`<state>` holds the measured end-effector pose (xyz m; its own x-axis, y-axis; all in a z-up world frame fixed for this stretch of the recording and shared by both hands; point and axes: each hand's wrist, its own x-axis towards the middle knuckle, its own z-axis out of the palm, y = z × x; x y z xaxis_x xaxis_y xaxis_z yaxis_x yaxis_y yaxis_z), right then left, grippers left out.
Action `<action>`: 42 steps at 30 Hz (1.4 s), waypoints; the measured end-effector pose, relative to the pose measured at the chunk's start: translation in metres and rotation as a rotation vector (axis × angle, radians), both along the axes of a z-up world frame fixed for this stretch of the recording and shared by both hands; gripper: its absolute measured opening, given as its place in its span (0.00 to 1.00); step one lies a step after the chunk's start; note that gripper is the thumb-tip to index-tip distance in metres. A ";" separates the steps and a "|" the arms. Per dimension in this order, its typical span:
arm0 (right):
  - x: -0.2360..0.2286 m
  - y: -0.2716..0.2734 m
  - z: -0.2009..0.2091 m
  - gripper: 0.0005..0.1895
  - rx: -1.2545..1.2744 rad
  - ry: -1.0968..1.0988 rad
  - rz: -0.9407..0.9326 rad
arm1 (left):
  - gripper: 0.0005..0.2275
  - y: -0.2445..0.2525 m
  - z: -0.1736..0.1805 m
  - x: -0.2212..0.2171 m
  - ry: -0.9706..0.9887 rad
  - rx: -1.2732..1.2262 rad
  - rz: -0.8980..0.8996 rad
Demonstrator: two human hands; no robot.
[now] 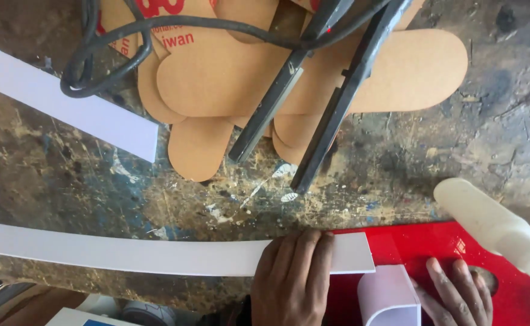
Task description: The person cuts a white strip of material using a utility knife, then applies glue from a bottle to the strip and attaches it to the edge of a red glittery letter-shaped object. The person presses the strip along the curved edge to secure it in place.
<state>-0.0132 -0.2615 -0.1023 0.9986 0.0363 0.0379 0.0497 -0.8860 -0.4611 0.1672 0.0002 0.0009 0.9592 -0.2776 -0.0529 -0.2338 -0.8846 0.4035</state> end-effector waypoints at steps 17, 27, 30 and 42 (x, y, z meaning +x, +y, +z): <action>-0.015 -0.009 -0.013 0.14 -0.054 -0.081 0.073 | 0.11 -0.022 0.002 0.016 -0.021 0.126 -0.058; -0.026 -0.026 -0.040 0.08 -0.101 -0.253 0.184 | 0.10 -0.022 0.000 0.015 -0.022 0.128 -0.079; -0.022 -0.019 -0.031 0.10 -0.063 -0.226 0.147 | 0.10 -0.019 -0.002 0.014 -0.013 0.138 -0.130; 0.012 0.010 0.037 0.25 0.001 0.143 -0.014 | 0.07 -0.015 -0.008 0.004 -0.010 0.114 -0.158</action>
<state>-0.0007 -0.2517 -0.0657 0.9943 0.0221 -0.1047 -0.0291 -0.8858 -0.4631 0.1711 -0.0146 -0.0071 0.9047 -0.4178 -0.0836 -0.3770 -0.8764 0.2998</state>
